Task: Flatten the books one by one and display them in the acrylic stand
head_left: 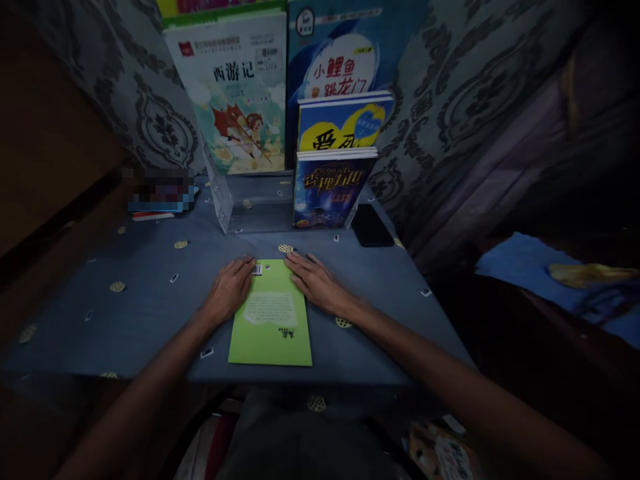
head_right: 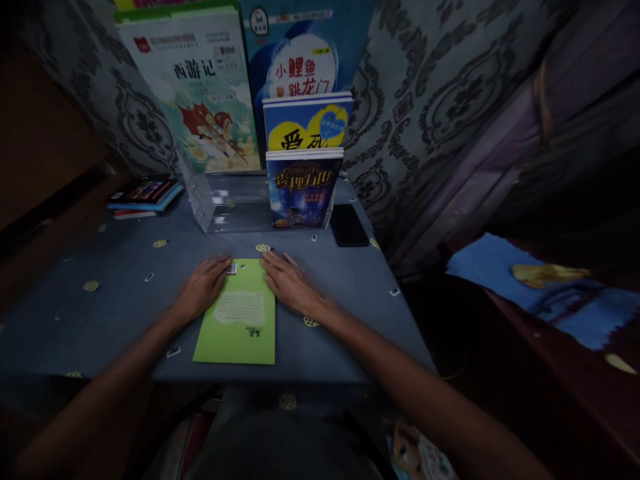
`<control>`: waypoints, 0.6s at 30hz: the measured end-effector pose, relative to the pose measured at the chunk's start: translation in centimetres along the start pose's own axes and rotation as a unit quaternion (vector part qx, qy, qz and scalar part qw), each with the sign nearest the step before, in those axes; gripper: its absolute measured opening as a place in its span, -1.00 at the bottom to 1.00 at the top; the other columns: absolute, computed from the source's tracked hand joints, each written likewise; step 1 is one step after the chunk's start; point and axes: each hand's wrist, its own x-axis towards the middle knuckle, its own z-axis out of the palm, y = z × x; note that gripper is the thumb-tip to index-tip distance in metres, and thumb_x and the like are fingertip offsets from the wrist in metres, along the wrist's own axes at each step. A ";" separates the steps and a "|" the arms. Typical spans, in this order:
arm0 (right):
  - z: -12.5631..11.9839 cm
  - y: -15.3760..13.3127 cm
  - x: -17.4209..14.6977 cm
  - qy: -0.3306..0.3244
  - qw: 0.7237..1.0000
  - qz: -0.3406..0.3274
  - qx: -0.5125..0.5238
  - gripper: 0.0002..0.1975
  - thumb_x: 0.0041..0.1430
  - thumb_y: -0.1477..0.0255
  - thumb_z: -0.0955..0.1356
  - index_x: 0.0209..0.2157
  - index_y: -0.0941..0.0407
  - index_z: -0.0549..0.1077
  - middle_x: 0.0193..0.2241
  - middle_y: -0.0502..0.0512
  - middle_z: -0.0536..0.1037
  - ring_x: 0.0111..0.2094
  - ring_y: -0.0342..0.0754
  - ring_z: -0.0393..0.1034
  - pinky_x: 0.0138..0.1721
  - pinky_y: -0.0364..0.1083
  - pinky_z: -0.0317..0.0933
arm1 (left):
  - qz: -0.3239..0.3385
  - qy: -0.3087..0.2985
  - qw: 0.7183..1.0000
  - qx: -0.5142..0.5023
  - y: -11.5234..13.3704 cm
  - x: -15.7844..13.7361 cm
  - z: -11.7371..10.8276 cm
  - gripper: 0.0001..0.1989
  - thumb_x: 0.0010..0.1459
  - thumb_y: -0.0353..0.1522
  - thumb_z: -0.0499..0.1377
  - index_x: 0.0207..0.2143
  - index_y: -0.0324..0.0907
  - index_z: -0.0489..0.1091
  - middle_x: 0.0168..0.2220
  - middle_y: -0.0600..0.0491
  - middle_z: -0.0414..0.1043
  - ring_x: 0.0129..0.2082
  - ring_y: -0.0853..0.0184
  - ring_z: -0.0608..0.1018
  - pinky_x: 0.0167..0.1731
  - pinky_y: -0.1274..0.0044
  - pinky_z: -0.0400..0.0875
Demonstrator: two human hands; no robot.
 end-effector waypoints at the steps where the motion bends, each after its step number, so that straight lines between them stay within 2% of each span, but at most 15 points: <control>1: 0.0 -0.1 -0.1 -0.003 1.000 0.000 -0.001 -0.53 0.43 0.41 0.17 0.31 0.15 0.26 0.33 0.26 0.27 0.38 0.10 0.08 0.37 0.27 0.00 | 0.001 -0.008 1.000 -0.006 0.0 -0.5 -0.1 -0.59 0.40 -0.33 -0.09 0.17 -0.21 0.36 0.23 -0.14 0.38 0.25 0.15 0.38 0.25 0.20 0.27; 3: 0.0 -0.3 -0.2 -0.009 1.000 0.000 -0.002 -0.50 0.43 0.38 0.18 0.34 0.13 0.21 0.35 0.25 0.22 0.40 0.12 0.02 0.37 0.30 -0.05 | -0.001 -0.031 0.999 -0.016 0.2 -1.5 -0.5 -0.55 0.41 -0.30 -0.10 0.26 -0.19 0.28 0.31 -0.11 0.29 0.36 0.16 0.26 0.31 0.18 0.18; 6: -0.2 -0.7 -0.5 -0.020 1.000 0.002 -0.008 -0.46 0.44 0.31 0.19 0.38 0.13 0.13 0.38 0.26 0.15 0.42 0.14 -0.06 0.39 0.31 -0.13 | 0.001 -0.071 0.997 -0.021 0.8 -3.1 -1.2 -0.50 0.42 -0.26 -0.12 0.34 -0.14 0.17 0.38 -0.07 0.16 0.41 0.18 0.15 0.35 0.16 0.09; 9: -0.5 -1.3 -1.2 -0.026 1.000 0.003 -0.012 -0.47 0.45 0.32 0.18 0.37 0.14 0.15 0.39 0.25 0.15 0.43 0.13 -0.08 0.40 0.30 -0.15 | 0.016 -0.099 0.995 -0.019 1.6 -4.7 -1.9 -0.49 0.43 -0.24 -0.13 0.36 -0.13 0.12 0.41 -0.07 0.09 0.42 0.18 0.13 0.36 0.14 0.05; 13: -0.9 -2.4 -2.7 -0.039 0.999 -0.027 0.009 -0.50 0.45 0.37 0.19 0.36 0.09 0.17 0.36 0.22 0.21 0.41 0.13 -0.01 0.39 0.31 -0.15 | 0.034 -0.105 0.994 -0.011 2.7 -6.6 -2.4 -0.48 0.43 -0.23 -0.09 0.39 -0.09 0.08 0.40 -0.07 0.11 0.41 0.19 0.16 0.37 0.14 0.02; 18: -1.6 -4.5 -5.9 -0.056 0.994 -0.073 0.052 -0.44 0.44 0.28 0.26 0.39 -0.01 0.11 0.36 0.15 0.23 0.40 0.09 0.01 0.41 0.30 -0.17 | 0.059 -0.109 0.992 -0.003 4.1 -8.7 -2.9 -0.41 0.42 -0.18 -0.05 0.43 -0.02 -0.08 0.41 -0.04 0.09 0.42 0.19 0.14 0.38 0.18 0.03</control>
